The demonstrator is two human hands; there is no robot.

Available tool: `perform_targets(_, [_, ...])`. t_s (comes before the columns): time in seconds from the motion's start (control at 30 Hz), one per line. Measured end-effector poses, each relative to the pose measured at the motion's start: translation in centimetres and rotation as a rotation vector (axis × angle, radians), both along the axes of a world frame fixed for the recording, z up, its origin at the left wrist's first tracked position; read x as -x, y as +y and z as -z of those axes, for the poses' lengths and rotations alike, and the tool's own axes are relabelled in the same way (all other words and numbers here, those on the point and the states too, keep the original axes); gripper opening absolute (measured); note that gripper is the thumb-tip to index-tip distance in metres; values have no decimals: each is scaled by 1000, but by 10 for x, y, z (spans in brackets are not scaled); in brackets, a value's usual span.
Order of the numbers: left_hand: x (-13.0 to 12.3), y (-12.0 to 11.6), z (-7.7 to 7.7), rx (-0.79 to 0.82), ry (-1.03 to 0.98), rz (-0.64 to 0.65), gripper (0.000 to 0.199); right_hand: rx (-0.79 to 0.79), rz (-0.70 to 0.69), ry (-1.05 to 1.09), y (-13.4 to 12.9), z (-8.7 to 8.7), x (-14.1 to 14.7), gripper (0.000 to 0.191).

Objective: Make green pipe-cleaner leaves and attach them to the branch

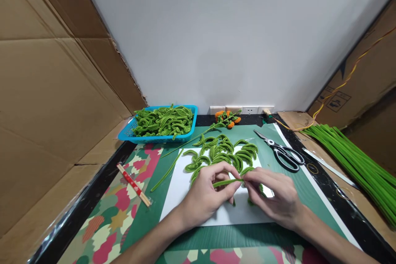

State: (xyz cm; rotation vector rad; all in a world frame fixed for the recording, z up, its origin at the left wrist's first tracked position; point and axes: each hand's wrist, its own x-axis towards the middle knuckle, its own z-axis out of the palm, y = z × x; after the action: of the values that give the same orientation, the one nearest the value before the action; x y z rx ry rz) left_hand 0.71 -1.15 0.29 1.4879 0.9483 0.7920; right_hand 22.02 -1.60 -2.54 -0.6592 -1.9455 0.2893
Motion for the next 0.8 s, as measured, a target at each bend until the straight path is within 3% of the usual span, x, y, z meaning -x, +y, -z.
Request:
perform_targets(0.27, [3, 4, -10, 33, 2, 47, 15, 96, -95, 25, 0, -4, -3, 25])
perform_targets(0.47, [11, 8, -16, 60, 75, 131, 16, 161, -165, -84, 2, -3, -6, 19])
perform_targets(0.67, [14, 10, -18, -1, 223, 171, 10, 61, -158, -248, 5, 1, -10, 21])
perform_targets(0.8, [11, 10, -13, 2, 176, 96, 13, -32, -71, -292, 7, 8, -12, 18])
